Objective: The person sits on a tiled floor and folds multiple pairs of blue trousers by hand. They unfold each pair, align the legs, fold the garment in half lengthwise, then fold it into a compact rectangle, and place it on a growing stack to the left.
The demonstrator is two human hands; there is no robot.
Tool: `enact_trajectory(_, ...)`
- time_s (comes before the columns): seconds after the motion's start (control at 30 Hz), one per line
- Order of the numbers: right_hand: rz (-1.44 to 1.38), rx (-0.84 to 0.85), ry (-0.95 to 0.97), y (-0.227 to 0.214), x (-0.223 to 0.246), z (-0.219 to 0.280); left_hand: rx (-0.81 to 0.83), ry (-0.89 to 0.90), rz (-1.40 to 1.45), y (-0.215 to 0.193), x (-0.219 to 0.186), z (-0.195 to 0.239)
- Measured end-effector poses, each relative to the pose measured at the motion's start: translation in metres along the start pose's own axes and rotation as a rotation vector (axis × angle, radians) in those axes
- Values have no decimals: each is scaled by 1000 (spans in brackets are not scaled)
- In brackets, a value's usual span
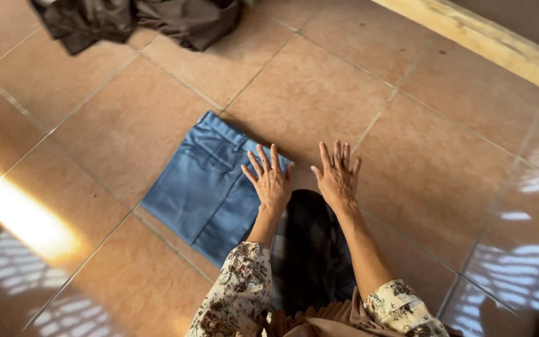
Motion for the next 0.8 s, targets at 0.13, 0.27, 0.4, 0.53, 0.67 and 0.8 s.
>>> enact_trajectory(0.13, 30, -19, 124, 0, -54, 11, 68, 110, -4, 22, -44, -11)
enact_trajectory(0.27, -4, 1, 192, -4, -78, 20, 72, 174, 31, 26, -64, -12)
enact_trajectory(0.4, -29, -2, 264, -6, -113, 28, 100, 240, 4, 37, -94, -10)
enact_trajectory(0.53, -42, -44, 393, -17, -177, 59, 205, 333, 15, 52, -163, 8)
enact_trajectory(0.67, -14, -75, 573, -36, -253, 118, 323, 497, 95, 81, -250, 54)
enact_trajectory(0.8, -38, -141, 781, -7, -318, 168, 409, 652, 116, 112, -302, 104)
Point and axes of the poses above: each hand's wrist, its own z-axis away from the middle knuckle, its own y-axis out of the palm, x = y × z, the point moved 3 cm from there along -z, towards the middle knuckle, and after that the axes turned 9 degrees about y, right-handed, at the moved point
